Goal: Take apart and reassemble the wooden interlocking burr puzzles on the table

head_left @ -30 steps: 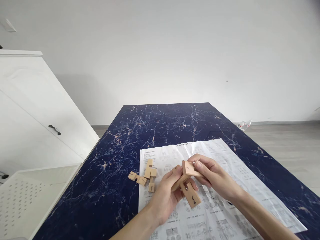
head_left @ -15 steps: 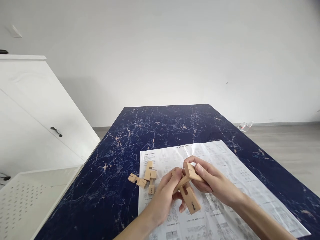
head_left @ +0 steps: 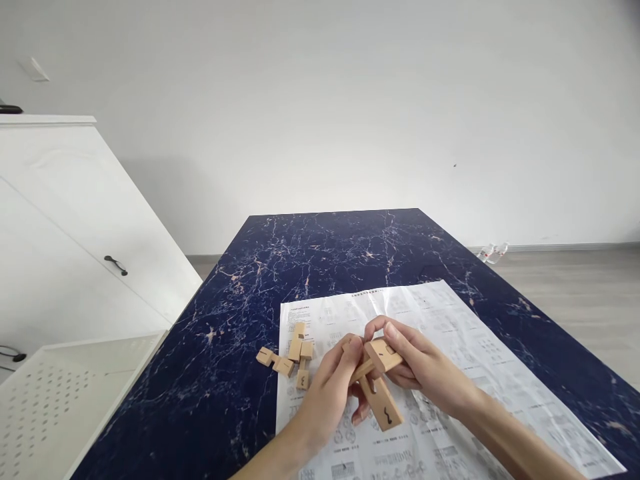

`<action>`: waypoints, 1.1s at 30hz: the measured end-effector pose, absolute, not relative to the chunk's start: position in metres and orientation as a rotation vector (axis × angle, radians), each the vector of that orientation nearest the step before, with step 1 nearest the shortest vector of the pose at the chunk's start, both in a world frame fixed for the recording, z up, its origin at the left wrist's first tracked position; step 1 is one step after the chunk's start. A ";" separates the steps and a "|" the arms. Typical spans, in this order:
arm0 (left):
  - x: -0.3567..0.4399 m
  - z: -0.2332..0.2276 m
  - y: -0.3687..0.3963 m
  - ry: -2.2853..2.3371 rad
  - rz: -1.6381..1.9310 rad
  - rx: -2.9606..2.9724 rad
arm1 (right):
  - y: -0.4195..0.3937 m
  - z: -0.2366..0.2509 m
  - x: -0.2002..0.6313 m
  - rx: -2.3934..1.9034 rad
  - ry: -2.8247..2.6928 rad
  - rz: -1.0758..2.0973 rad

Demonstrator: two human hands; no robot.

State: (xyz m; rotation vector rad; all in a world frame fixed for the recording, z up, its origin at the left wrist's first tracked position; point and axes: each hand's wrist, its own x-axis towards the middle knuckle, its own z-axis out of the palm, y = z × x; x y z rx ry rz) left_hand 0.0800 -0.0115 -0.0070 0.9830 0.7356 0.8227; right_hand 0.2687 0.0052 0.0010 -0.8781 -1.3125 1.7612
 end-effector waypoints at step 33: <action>0.086 -0.002 -0.023 0.753 0.851 0.908 | -0.011 -0.020 0.242 -1.162 -1.275 1.537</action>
